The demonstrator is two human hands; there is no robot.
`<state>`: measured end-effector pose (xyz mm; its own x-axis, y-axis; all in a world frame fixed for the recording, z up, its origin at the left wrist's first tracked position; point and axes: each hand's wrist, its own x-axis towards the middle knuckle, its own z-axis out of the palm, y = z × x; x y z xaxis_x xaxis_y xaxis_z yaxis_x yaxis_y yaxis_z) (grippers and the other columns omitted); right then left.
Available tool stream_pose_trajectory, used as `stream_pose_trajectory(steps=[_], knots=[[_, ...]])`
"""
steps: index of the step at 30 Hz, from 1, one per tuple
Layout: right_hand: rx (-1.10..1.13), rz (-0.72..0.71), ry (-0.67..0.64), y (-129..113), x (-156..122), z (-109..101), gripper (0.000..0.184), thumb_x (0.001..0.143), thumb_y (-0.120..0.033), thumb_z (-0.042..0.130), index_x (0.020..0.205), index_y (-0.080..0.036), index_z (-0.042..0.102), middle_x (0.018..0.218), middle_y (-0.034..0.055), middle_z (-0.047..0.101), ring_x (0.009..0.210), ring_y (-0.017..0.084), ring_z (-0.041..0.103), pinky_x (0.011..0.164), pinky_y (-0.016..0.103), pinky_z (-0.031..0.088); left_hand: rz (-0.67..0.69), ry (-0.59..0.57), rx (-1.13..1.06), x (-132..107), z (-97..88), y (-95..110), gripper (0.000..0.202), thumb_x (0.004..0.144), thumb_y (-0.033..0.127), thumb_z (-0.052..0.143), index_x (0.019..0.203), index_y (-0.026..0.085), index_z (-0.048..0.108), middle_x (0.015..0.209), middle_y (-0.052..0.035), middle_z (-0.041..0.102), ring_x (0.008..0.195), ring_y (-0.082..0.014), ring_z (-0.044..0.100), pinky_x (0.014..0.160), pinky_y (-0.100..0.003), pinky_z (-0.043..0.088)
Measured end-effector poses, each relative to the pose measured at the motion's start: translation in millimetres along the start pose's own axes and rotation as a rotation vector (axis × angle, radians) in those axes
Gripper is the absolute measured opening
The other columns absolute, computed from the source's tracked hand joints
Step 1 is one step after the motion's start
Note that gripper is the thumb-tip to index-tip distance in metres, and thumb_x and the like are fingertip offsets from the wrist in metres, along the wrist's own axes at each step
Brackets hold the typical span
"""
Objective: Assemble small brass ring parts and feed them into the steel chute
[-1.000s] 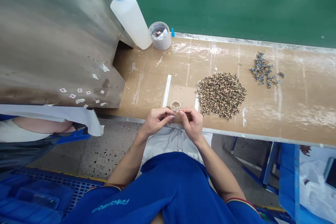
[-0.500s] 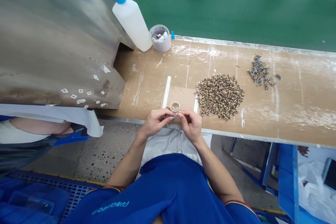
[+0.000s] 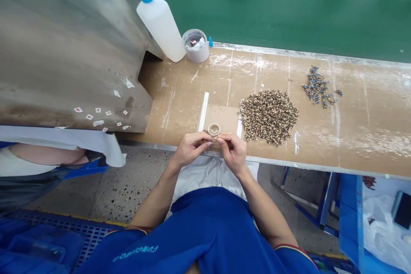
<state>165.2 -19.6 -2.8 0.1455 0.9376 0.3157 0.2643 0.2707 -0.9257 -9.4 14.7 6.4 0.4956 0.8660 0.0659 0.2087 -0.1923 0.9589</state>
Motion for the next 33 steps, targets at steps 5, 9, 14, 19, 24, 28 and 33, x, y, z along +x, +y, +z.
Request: stream_pose_trajectory(steps=[5,9,14,19,24,28,33], knots=[[-0.022,-0.020,-0.006,0.8,-0.6,-0.9,0.017,0.096,-0.036,0.059,0.085,-0.025,0.064,0.077,0.0040,0.074,0.073,0.020,0.071,0.064,0.033,0.057,-0.007,0.003,-0.001,0.0,-0.4,-1.1,0.016,0.093,0.026,0.061,0.092,0.014,0.071,0.082,-0.0049,0.069,0.061,-0.0095,0.058,0.055,-0.019,0.045],[-0.020,-0.053,-0.013,0.2,0.0,-1.1,0.016,0.096,-0.034,0.058,0.085,-0.025,0.064,0.078,0.0040,0.074,0.073,0.019,0.072,0.064,0.032,0.057,-0.020,-0.001,-0.013,0.1,-0.5,-0.6,0.015,0.093,0.026,0.061,0.092,0.014,0.071,0.082,-0.0048,0.070,0.061,-0.0094,0.057,0.055,-0.019,0.045],[-0.012,-0.090,0.027,-2.3,1.2,-0.2,0.009,0.095,-0.025,0.061,0.087,-0.024,0.065,0.078,0.0023,0.074,0.072,0.017,0.071,0.062,0.029,0.056,-0.019,0.002,-0.021,0.3,-0.2,0.8,0.016,0.093,0.027,0.061,0.089,0.014,0.070,0.079,-0.0039,0.068,0.059,-0.0088,0.056,0.054,-0.019,0.044],[0.030,-0.111,0.005,-2.7,2.2,-0.2,0.009,0.095,-0.022,0.060,0.088,-0.025,0.066,0.080,0.0024,0.075,0.075,0.017,0.072,0.063,0.028,0.056,-0.006,0.001,-0.013,0.6,0.0,0.2,0.014,0.093,0.025,0.061,0.090,0.014,0.070,0.080,-0.0038,0.068,0.059,-0.0088,0.055,0.054,-0.019,0.043],[0.010,-0.101,0.029,-3.1,2.9,-0.1,0.011,0.095,-0.024,0.061,0.085,-0.024,0.065,0.076,0.0016,0.072,0.069,0.016,0.068,0.060,0.027,0.053,0.019,0.008,-0.012,0.9,0.5,1.2,0.012,0.093,0.022,0.061,0.088,0.014,0.069,0.076,-0.0021,0.065,0.058,-0.0081,0.054,0.054,-0.019,0.042],[0.014,-0.122,-0.007,-3.0,2.3,-0.9,0.014,0.097,-0.026,0.059,0.084,-0.023,0.064,0.069,-0.0001,0.068,0.058,0.013,0.062,0.051,0.024,0.047,0.019,0.012,-0.014,0.6,0.3,2.4,0.011,0.093,0.020,0.060,0.087,0.014,0.068,0.077,-0.0021,0.066,0.060,-0.0084,0.055,0.055,-0.018,0.043],[0.076,-0.096,-0.064,-2.4,1.5,-2.2,0.019,0.099,-0.033,0.057,0.084,-0.023,0.062,0.066,0.0000,0.066,0.052,0.012,0.059,0.046,0.023,0.044,0.035,0.007,-0.001,1.2,0.0,3.1,0.012,0.093,0.021,0.059,0.087,0.014,0.068,0.077,-0.0027,0.067,0.060,-0.0089,0.055,0.054,-0.019,0.043]])
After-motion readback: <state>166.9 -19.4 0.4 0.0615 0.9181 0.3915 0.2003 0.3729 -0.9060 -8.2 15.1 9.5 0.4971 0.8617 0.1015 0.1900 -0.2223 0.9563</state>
